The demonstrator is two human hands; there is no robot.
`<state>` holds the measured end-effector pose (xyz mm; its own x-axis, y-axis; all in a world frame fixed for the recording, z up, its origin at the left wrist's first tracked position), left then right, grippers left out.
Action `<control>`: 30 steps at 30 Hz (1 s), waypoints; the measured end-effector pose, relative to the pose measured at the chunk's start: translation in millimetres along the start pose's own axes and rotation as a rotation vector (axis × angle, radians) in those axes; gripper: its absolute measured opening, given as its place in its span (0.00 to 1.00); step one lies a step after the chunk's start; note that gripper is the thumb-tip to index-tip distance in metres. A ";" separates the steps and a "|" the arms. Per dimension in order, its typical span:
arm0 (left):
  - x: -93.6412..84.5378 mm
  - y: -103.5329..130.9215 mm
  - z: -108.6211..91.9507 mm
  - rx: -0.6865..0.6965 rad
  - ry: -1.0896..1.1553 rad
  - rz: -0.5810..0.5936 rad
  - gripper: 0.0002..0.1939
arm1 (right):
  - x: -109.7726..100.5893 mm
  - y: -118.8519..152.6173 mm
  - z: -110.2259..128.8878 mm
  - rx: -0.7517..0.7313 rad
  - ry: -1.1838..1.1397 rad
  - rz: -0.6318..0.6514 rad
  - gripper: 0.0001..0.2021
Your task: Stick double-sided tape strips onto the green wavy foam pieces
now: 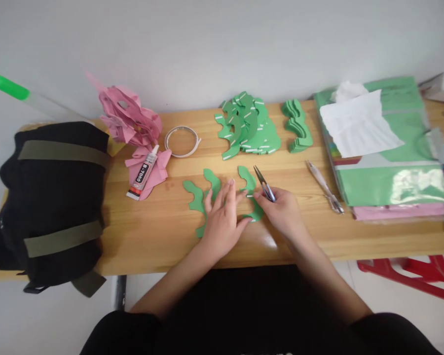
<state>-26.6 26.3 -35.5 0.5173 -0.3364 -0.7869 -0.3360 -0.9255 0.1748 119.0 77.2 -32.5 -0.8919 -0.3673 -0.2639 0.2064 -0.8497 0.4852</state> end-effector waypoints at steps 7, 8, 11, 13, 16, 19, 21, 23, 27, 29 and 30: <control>3.2 1.9 -0.3 0.023 -0.084 -0.011 0.50 | 4.7 1.2 -1.5 0.051 0.210 -0.109 0.10; 4.1 2.8 -1.1 0.042 -0.115 -0.030 0.50 | 5.8 1.8 -1.2 0.053 0.253 -0.129 0.10; 6.8 6.1 -4.9 0.103 -0.207 -0.094 0.49 | 8.7 4.0 0.2 0.059 0.360 -0.180 0.10; 8.6 7.9 -7.4 0.129 -0.237 -0.112 0.47 | 10.0 5.4 1.3 0.067 0.396 -0.197 0.10; 10.8 9.1 -9.8 0.136 -0.260 -0.101 0.46 | 10.9 6.2 3.6 0.083 0.422 -0.201 0.10; 12.0 9.2 -11.4 0.120 -0.265 -0.078 0.45 | 8.8 4.3 5.4 0.101 0.459 -0.188 0.10; 12.3 8.6 -11.7 0.099 -0.257 -0.043 0.41 | 3.4 2.0 5.0 0.102 0.480 -0.194 0.11; 11.2 7.3 -11.2 0.069 -0.226 0.002 0.37 | -5.9 0.1 2.5 0.104 0.471 -0.211 0.12; 0.8 4.3 -8.7 0.040 0.025 0.029 0.31 | -26.5 1.0 -3.5 0.068 0.284 -0.201 0.09; -8.5 3.8 -7.8 0.068 0.310 -0.020 0.31 | -31.2 4.1 -3.5 0.015 0.117 -0.169 0.09; -12.9 3.7 -7.6 0.096 0.491 -0.038 0.31 | -31.3 5.9 -2.4 -0.015 0.025 -0.145 0.10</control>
<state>-28.5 25.9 -20.2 0.8320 -0.3664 -0.4166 -0.3689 -0.9262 0.0779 149.2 82.8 -23.4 -0.9024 -0.2493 -0.3514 0.0819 -0.9000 0.4282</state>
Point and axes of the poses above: each hand's wrist, its own y-axis away from the middle knuckle, its own x-axis out of the palm, z = x × y, the point moved 3 cm from there along -y, towards the middle knuckle, and after that the axes turned 14 degrees about z, right-handed, at the moved point
